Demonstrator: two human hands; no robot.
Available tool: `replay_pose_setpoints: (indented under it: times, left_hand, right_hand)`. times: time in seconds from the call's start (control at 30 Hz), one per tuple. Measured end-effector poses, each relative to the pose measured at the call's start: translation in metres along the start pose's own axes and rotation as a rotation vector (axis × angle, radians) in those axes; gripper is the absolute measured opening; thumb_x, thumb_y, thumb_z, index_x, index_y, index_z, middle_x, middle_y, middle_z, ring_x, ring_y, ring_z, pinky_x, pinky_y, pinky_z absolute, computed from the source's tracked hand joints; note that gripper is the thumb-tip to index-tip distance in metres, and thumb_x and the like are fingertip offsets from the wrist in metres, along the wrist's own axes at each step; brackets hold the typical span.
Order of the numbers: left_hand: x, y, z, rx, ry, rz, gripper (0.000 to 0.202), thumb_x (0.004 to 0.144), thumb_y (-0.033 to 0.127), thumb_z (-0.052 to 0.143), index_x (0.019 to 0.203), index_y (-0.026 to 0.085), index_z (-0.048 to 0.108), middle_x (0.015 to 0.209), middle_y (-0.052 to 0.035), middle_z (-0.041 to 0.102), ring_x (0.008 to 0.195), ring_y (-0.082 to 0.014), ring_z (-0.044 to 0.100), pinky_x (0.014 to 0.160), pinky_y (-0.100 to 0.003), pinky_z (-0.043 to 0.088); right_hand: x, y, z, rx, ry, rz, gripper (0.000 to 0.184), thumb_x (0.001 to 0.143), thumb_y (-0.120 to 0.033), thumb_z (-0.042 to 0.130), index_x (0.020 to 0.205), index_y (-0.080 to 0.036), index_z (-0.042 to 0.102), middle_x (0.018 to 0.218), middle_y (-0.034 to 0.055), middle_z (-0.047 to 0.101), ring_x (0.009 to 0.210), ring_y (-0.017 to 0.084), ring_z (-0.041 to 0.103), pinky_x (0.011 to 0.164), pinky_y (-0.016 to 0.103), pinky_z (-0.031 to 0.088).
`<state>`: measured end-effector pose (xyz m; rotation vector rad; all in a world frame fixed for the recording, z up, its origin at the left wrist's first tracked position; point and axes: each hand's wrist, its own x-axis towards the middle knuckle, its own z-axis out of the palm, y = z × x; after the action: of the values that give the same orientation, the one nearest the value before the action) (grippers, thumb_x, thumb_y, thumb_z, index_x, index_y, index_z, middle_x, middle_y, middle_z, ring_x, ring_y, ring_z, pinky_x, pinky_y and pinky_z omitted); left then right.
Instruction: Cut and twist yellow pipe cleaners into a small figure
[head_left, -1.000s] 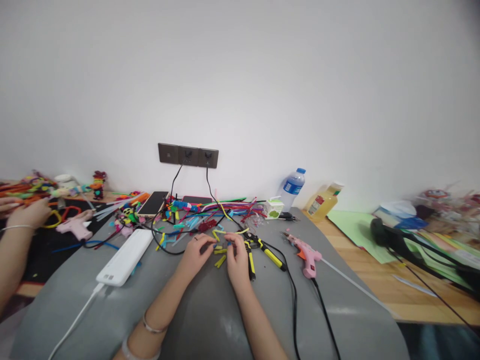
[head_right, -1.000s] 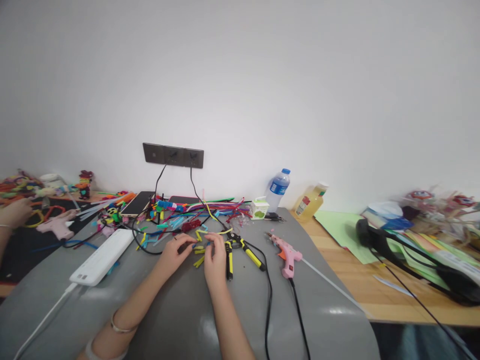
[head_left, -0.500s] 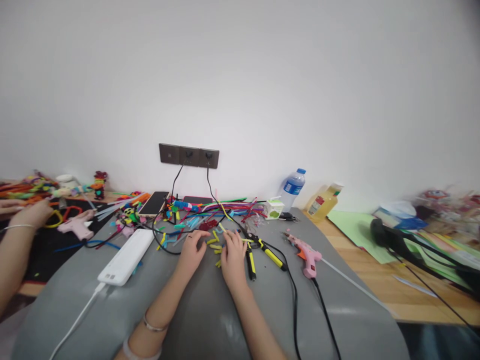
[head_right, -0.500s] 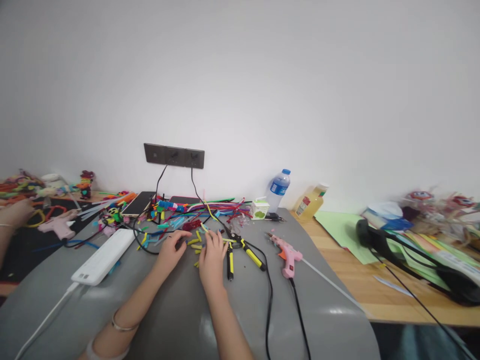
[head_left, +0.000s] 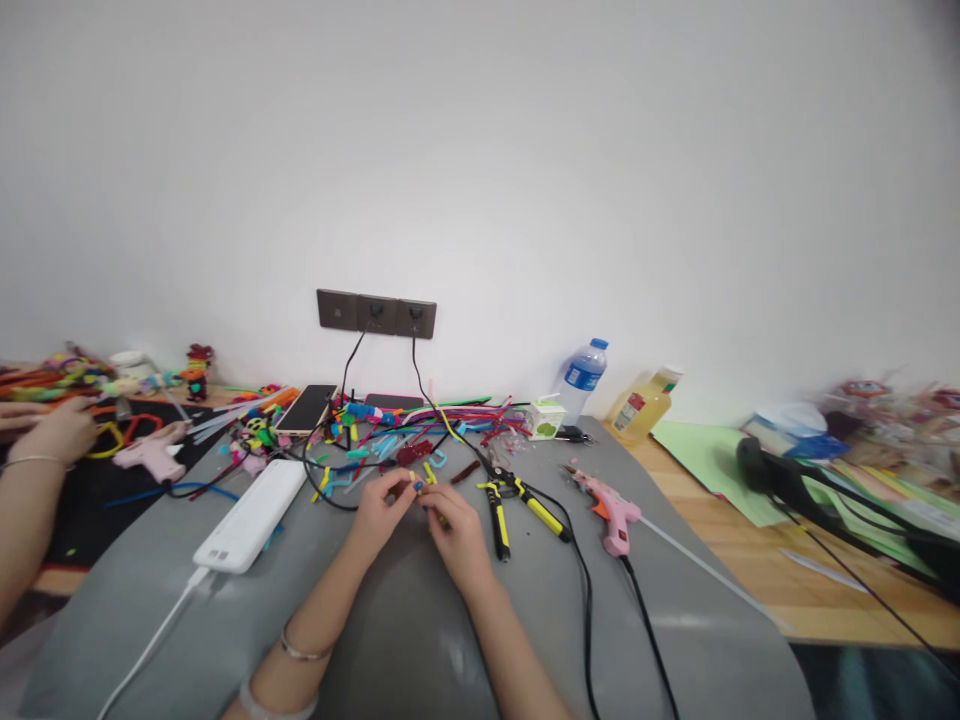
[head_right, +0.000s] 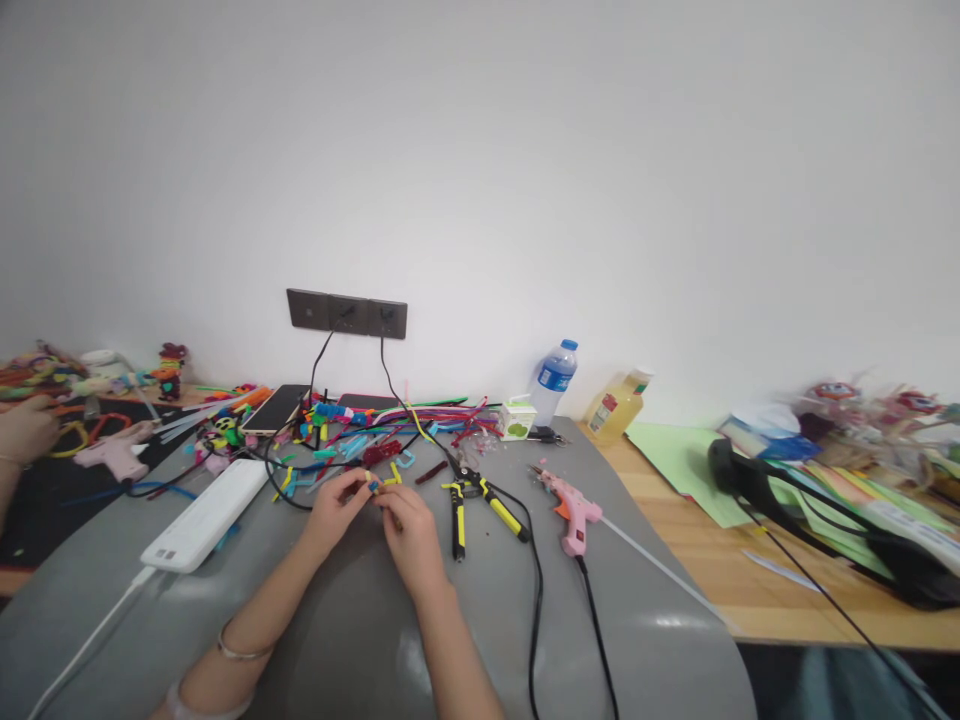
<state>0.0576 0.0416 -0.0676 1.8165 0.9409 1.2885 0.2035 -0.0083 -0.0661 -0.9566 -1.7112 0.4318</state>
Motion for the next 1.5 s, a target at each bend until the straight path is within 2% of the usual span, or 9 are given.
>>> replay_pose_setpoints:
  times: [0.2,0.3,0.4,0.53,0.77,1.0,1.2,1.33,1.5]
  left_hand:
    - [0.005,-0.004,-0.002,-0.272,0.193,-0.164,0.019,0.079,0.036,0.062,0.083,0.018,0.062,0.070,-0.0023,0.069,0.067,-0.0193,0.069,0.064,-0.028,0.054]
    - [0.006,-0.006,-0.002,-0.329,0.195,-0.201,0.021,0.075,0.037,0.066,0.081,0.018,0.061,0.075,-0.0045,0.072,0.075,-0.0229,0.072,0.071,-0.033,0.056]
    - [0.006,-0.008,-0.002,-0.320,0.170,-0.212,0.023,0.073,0.038,0.067,0.080,0.018,0.061,0.077,-0.0057,0.073,0.080,-0.0250,0.072,0.075,-0.036,0.056]
    - [0.006,-0.011,-0.003,-0.268,0.218,-0.201,0.023,0.074,0.040,0.065,0.080,0.018,0.060,0.078,-0.0059,0.072,0.082,-0.0248,0.072,0.076,-0.036,0.056]
    - [0.006,-0.014,-0.003,-0.196,0.148,-0.175,0.022,0.078,0.039,0.062,0.082,0.018,0.060,0.078,-0.0053,0.071,0.081,-0.0233,0.071,0.073,-0.034,0.055]
    - [0.002,-0.004,0.002,-0.073,-0.065,-0.095,0.017,0.080,0.028,0.059,0.089,0.016,0.066,0.082,-0.0053,0.072,0.076,-0.0184,0.068,0.068,-0.027,0.052]
    - [0.000,0.005,0.001,0.040,-0.105,-0.032,0.019,0.080,0.025,0.056,0.090,0.015,0.069,0.070,-0.0020,0.067,0.062,-0.0142,0.060,0.058,-0.023,0.046]
    - [0.000,0.007,0.002,0.060,-0.121,-0.042,0.016,0.078,0.022,0.057,0.086,0.015,0.069,0.076,-0.0034,0.070,0.064,-0.0141,0.061,0.058,-0.022,0.045]
    - [0.000,0.007,0.003,0.080,-0.111,-0.022,0.013,0.076,0.019,0.057,0.082,0.017,0.069,0.077,-0.0033,0.071,0.063,-0.0136,0.061,0.056,-0.022,0.045]
  right_hand:
    - [-0.001,0.005,0.000,0.054,0.155,0.186,0.019,0.081,-0.010,0.048,0.087,-0.020,0.063,0.079,0.0033,0.064,0.072,0.017,0.061,0.066,0.027,0.047]
    - [-0.002,0.015,0.000,0.256,0.265,0.319,0.004,0.081,-0.020,0.055,0.083,-0.021,0.058,0.071,0.0006,0.063,0.064,0.016,0.060,0.061,0.026,0.047]
    - [-0.002,0.022,-0.003,0.454,0.318,0.395,0.012,0.080,-0.031,0.060,0.086,-0.020,0.057,0.067,0.0000,0.064,0.058,0.015,0.059,0.054,0.024,0.045]
    - [-0.002,0.027,-0.007,0.496,0.367,0.488,0.024,0.077,-0.040,0.066,0.086,-0.018,0.062,0.060,-0.0002,0.063,0.048,0.013,0.052,0.043,0.022,0.035]
    - [-0.003,0.028,-0.011,0.714,0.492,0.542,0.030,0.071,-0.043,0.072,0.090,-0.020,0.065,0.071,0.0021,0.068,0.061,0.016,0.061,0.053,0.025,0.045]
    - [-0.003,0.031,-0.007,0.810,0.472,0.578,0.032,0.068,-0.045,0.075,0.085,-0.020,0.067,0.066,0.0008,0.065,0.057,0.014,0.058,0.055,0.026,0.047]
    - [-0.002,0.026,-0.004,0.702,0.357,0.490,0.025,0.074,-0.042,0.072,0.082,-0.019,0.066,0.065,-0.0001,0.064,0.058,0.014,0.058,0.057,0.026,0.047]
    - [-0.002,0.023,-0.003,0.596,0.226,0.421,0.022,0.075,-0.039,0.071,0.082,-0.019,0.065,0.072,0.0017,0.067,0.065,0.016,0.062,0.063,0.028,0.050]
    - [-0.003,0.026,-0.002,0.576,0.243,0.415,0.022,0.073,-0.036,0.073,0.083,-0.020,0.064,0.074,0.0021,0.067,0.067,0.017,0.064,0.063,0.028,0.052]
